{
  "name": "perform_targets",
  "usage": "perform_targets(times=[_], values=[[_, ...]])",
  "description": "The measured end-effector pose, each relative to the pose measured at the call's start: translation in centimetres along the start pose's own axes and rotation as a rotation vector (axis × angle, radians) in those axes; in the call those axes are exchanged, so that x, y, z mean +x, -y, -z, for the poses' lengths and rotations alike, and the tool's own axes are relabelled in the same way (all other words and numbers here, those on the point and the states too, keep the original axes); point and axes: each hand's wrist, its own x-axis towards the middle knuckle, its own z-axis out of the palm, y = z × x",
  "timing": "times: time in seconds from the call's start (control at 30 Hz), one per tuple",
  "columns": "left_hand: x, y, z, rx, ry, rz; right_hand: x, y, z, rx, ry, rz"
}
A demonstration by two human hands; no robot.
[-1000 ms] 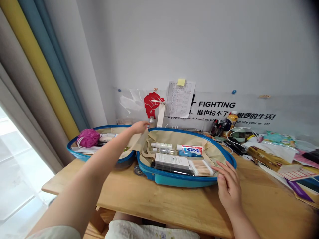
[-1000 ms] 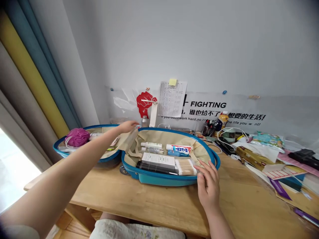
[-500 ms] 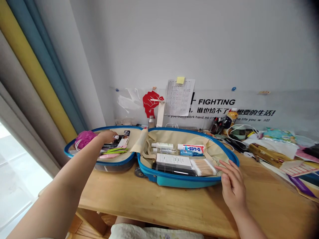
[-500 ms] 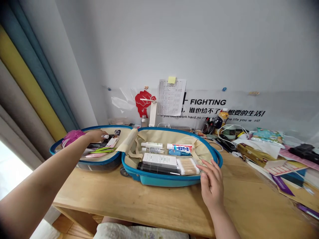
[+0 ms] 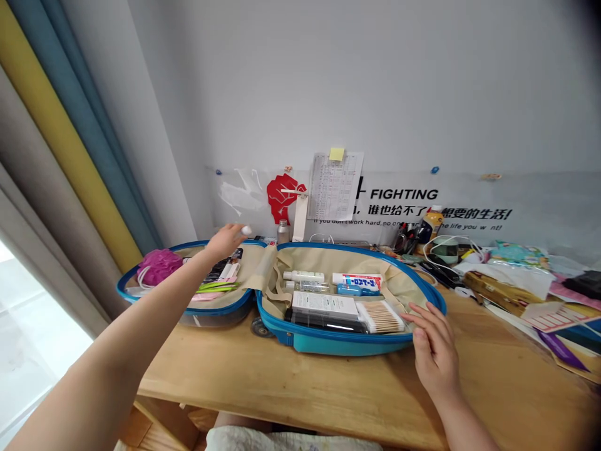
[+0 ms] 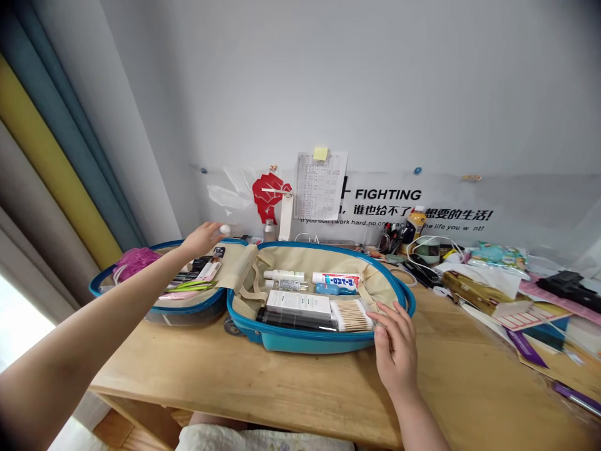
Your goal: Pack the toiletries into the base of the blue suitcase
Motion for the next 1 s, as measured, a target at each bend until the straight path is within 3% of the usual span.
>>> perform_targets(times=[0.07, 0.17, 0.27, 0.33, 0.47, 0.77, 0.9, 1.0], values=[[0.1, -4.1, 1.1, -0.172, 0.016, -0.199, 0.0, 0.0, 0.0, -0.003, 0.000, -0.014], [-0.5, -10.2, 1.2, -0.321, 0.298, -0.435, 0.0, 0.1, 0.0, -0.001, -0.007, -0.009], [-1.3, -14.6, -0.5, -0.264, 0.478, -0.486, 0.0, 0.2, 0.0, 0.001, -0.009, 0.010], [-1.6, -16.1, -1.9, -0.210, 0.539, -0.480, 0.1, 0.2, 0.0, 0.001, -0.009, 0.013], [-1.7, -16.7, -3.7, -0.171, 0.605, -0.470, 0.1, 0.2, 0.0, 0.003, -0.014, -0.006], [-2.0, -16.4, -4.1, -0.171, 0.600, -0.472, 0.0, 0.0, -0.1, 0.007, -0.014, -0.002], [-2.0, -16.0, -3.3, -0.217, 0.505, -0.432, -0.1, -0.2, -0.1, 0.008, -0.012, 0.002], [-1.2, -13.8, -1.7, -0.238, 0.342, -0.327, -0.1, -0.2, 0.0, 0.006, -0.008, 0.004]])
